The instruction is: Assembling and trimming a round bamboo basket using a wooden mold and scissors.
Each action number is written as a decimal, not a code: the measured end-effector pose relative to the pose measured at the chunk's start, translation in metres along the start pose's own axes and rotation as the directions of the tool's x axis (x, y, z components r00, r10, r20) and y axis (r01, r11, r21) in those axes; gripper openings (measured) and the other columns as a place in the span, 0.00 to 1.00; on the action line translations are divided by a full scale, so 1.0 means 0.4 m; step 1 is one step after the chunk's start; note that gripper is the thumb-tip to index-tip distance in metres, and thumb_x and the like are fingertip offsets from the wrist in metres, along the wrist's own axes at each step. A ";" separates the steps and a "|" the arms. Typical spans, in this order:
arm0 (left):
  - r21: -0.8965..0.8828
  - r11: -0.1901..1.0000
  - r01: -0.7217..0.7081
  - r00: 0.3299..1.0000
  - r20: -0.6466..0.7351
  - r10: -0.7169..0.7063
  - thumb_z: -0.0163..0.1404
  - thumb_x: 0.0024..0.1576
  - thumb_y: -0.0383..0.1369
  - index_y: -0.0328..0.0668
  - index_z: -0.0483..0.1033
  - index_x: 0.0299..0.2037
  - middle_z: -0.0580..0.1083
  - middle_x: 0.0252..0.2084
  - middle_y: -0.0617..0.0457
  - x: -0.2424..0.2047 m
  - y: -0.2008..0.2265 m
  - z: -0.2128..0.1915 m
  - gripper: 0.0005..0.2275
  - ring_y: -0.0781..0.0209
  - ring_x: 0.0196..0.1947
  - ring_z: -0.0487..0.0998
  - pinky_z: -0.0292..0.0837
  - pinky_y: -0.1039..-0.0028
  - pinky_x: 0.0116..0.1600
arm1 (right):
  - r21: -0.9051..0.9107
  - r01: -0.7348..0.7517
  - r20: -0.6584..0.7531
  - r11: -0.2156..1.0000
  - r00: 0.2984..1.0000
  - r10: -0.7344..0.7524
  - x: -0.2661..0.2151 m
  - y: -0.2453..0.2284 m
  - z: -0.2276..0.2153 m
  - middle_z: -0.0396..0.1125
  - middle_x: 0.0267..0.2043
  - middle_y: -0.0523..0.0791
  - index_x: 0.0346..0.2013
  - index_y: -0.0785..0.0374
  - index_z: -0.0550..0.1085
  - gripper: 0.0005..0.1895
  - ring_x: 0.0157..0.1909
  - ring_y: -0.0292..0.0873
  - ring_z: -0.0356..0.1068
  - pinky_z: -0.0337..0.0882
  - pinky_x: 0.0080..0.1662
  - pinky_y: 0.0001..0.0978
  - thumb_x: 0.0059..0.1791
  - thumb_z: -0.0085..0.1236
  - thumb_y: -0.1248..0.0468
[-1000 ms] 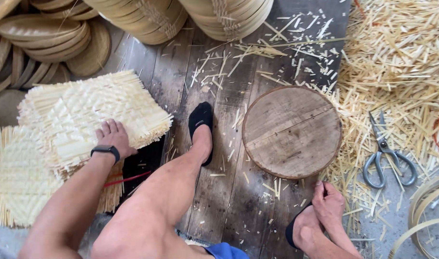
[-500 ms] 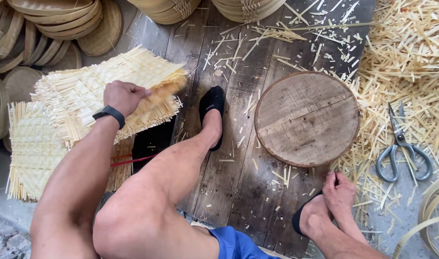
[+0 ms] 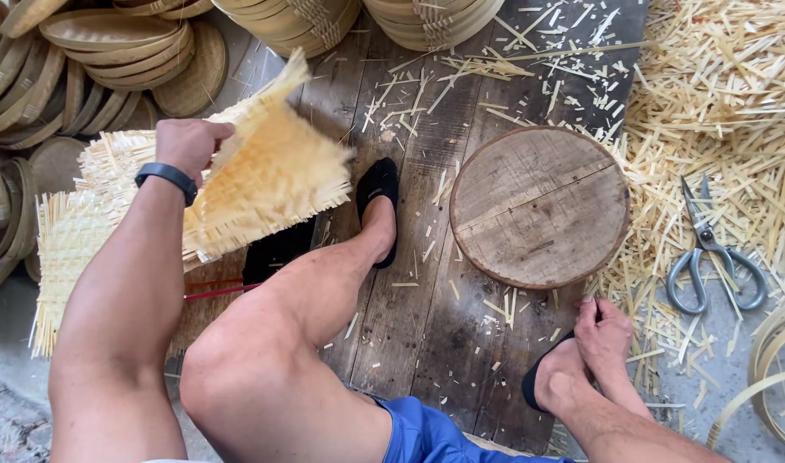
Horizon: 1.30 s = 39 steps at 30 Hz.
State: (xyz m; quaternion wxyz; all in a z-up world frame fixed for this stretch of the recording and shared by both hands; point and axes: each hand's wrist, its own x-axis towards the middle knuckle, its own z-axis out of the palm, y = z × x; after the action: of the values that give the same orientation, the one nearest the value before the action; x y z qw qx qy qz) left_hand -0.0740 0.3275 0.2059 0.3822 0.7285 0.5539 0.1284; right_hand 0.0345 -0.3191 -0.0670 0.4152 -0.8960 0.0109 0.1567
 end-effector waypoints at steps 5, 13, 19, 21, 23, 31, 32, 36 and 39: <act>0.717 0.359 -0.598 0.559 0.051 0.828 0.56 0.68 0.32 0.36 0.75 0.35 0.76 0.31 0.44 -0.078 0.051 -0.025 0.10 0.47 0.30 0.77 0.71 0.56 0.37 | 0.007 0.032 -0.010 0.999 0.999 -0.032 0.000 0.010 -0.005 0.70 0.23 0.47 0.36 0.64 0.80 0.16 0.27 0.42 0.68 0.68 0.35 0.38 0.57 0.52 0.56; 0.116 0.175 -0.978 0.210 0.605 0.768 0.45 0.63 0.25 0.36 0.69 0.40 0.73 0.33 0.43 -0.675 0.291 0.279 0.01 0.44 0.32 0.76 0.73 0.57 0.38 | 0.232 -0.026 -0.095 0.972 0.994 0.050 0.058 0.032 -0.061 0.72 0.29 0.47 0.43 0.66 0.79 0.17 0.32 0.42 0.71 0.70 0.39 0.35 0.58 0.50 0.56; -0.140 -0.133 -0.981 -0.191 0.793 0.579 0.41 0.59 0.26 0.24 0.68 0.53 0.72 0.54 0.33 -0.704 0.027 0.658 0.14 0.45 0.51 0.77 0.78 0.66 0.43 | 0.754 0.044 0.076 0.655 0.985 -0.153 0.117 -0.252 -0.229 0.72 0.46 0.43 0.52 0.65 0.71 0.18 0.45 0.37 0.72 0.73 0.47 0.28 0.55 0.52 0.55; -0.135 -0.110 -0.985 -0.171 0.868 0.467 0.42 0.61 0.28 0.27 0.69 0.54 0.72 0.57 0.35 -0.712 -0.020 0.717 0.14 0.46 0.57 0.76 0.78 0.65 0.47 | 0.795 -0.356 0.348 0.491 0.931 0.111 0.179 -0.165 -0.200 0.76 0.41 0.45 0.48 0.65 0.75 0.20 0.40 0.37 0.74 0.73 0.45 0.27 0.55 0.45 0.52; -0.109 0.026 -0.994 -0.092 0.923 0.373 0.47 0.60 0.39 0.31 0.70 0.57 0.70 0.62 0.38 -0.704 -0.070 0.760 0.20 0.45 0.61 0.73 0.73 0.58 0.57 | 0.580 -0.219 0.247 0.784 0.965 0.087 0.259 -0.001 -0.134 0.73 0.40 0.44 0.48 0.71 0.78 0.12 0.37 0.33 0.67 0.69 0.41 0.27 0.54 0.65 0.65; 0.157 0.892 -0.424 0.850 0.407 0.333 0.69 0.44 0.46 0.27 0.72 0.52 0.72 0.52 0.31 -0.345 -0.090 0.841 0.33 0.40 0.51 0.73 0.72 0.52 0.54 | 0.449 -0.080 0.108 0.890 0.994 0.035 0.256 -0.093 -0.122 0.74 0.37 0.42 0.46 0.68 0.78 0.12 0.33 0.29 0.66 0.67 0.36 0.21 0.52 0.65 0.64; 0.004 0.974 -0.226 0.884 0.421 0.204 0.71 0.41 0.42 0.25 0.75 0.47 0.76 0.45 0.33 -0.274 -0.160 0.881 0.31 0.44 0.43 0.77 0.77 0.55 0.48 | 0.336 -0.048 0.075 0.940 0.997 0.024 0.258 -0.087 -0.122 0.72 0.34 0.43 0.46 0.69 0.79 0.12 0.30 0.31 0.61 0.62 0.32 0.23 0.53 0.66 0.63; -0.164 0.980 0.115 0.784 0.620 0.011 0.70 0.41 0.34 0.30 0.80 0.35 0.81 0.33 0.47 -0.299 -0.143 0.861 0.17 0.61 0.31 0.80 0.79 0.67 0.37 | 0.210 -0.085 0.028 0.974 0.996 0.080 0.206 -0.229 -0.139 0.74 0.39 0.48 0.51 0.68 0.76 0.20 0.38 0.36 0.70 0.70 0.42 0.28 0.50 0.67 0.60; -0.018 0.999 -0.029 0.856 0.515 0.035 0.70 0.42 0.33 0.30 0.81 0.30 0.81 0.29 0.47 -0.341 -0.099 0.826 0.15 0.63 0.28 0.80 0.77 0.71 0.34 | -0.437 0.473 -0.059 0.765 0.834 -0.549 0.168 -0.326 -0.104 0.60 0.60 0.54 0.64 0.69 0.66 0.39 0.64 0.52 0.57 0.58 0.64 0.49 0.46 0.68 0.51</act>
State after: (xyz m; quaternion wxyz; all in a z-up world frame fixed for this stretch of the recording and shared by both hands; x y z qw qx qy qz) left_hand 0.0513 0.0707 -0.0125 0.5178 0.7435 0.4186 -0.0621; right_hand 0.1291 -0.2575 0.0354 0.2447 -0.9410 -0.2290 -0.0470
